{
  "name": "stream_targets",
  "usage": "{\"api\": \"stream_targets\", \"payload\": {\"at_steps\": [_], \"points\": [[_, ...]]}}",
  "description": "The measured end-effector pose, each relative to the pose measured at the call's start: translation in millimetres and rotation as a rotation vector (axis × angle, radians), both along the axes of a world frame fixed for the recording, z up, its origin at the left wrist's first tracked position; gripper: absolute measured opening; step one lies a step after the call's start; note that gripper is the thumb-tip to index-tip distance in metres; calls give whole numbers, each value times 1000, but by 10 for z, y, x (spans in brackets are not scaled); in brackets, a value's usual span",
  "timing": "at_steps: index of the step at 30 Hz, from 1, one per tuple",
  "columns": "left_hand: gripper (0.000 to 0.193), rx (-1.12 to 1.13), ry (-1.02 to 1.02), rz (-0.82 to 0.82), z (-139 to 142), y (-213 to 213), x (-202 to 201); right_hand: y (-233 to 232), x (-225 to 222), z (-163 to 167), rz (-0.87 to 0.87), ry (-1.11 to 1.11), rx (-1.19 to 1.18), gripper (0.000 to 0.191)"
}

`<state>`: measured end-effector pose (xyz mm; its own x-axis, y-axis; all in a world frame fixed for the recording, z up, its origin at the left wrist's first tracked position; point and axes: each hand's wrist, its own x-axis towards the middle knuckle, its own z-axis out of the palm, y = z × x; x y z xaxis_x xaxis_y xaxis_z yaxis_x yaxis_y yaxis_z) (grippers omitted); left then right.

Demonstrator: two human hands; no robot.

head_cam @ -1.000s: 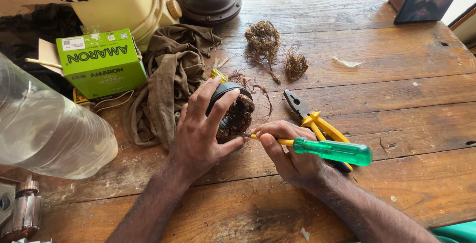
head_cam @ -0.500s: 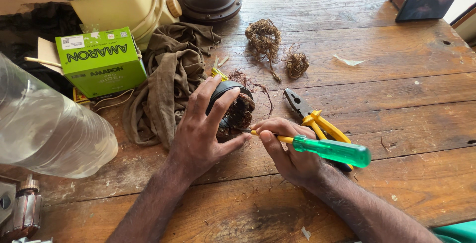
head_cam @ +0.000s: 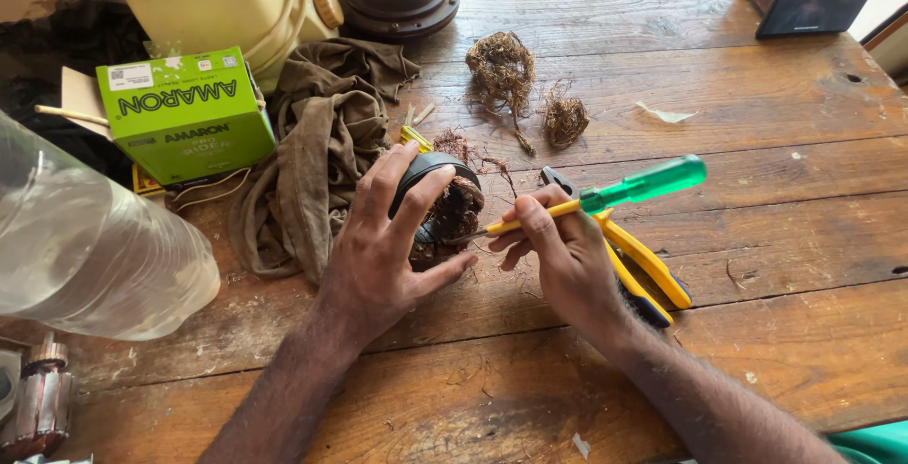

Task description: The person holds a burnt electric motor stator on a wooden workbench and uses a screwdriver to pry and scrape the burnt copper windings out of the stator core, working around the slots while steadying the stator with the other hand. Pliers and other motor parts rest on the bench nearby.

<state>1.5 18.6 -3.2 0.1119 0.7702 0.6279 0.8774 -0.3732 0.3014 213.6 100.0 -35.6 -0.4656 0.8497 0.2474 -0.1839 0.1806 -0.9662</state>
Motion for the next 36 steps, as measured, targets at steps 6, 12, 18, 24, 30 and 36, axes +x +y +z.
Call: {"api": "stream_targets", "payload": {"at_steps": [6,12,18,24,30,36], "points": [[94,5,8,-1,2,19,2,21,20,3,-35,-60,-22,25],[93,-1,12,13,4,-45,-41,-70,-21,6,-56,-62,23,25],[98,-17,29,22,34,-91,-70,-123,-51,28,-77,-81,56,25],[107,-34,39,27,39,-103,-72,-149,-40,38,-85,-117,93,26],[107,-42,27,29,38,-107,-57,-154,-38,37,-89,-123,103,26],[107,-49,31,27,43,-111,-58,-152,-40,28,-87,-108,95,26]]}}
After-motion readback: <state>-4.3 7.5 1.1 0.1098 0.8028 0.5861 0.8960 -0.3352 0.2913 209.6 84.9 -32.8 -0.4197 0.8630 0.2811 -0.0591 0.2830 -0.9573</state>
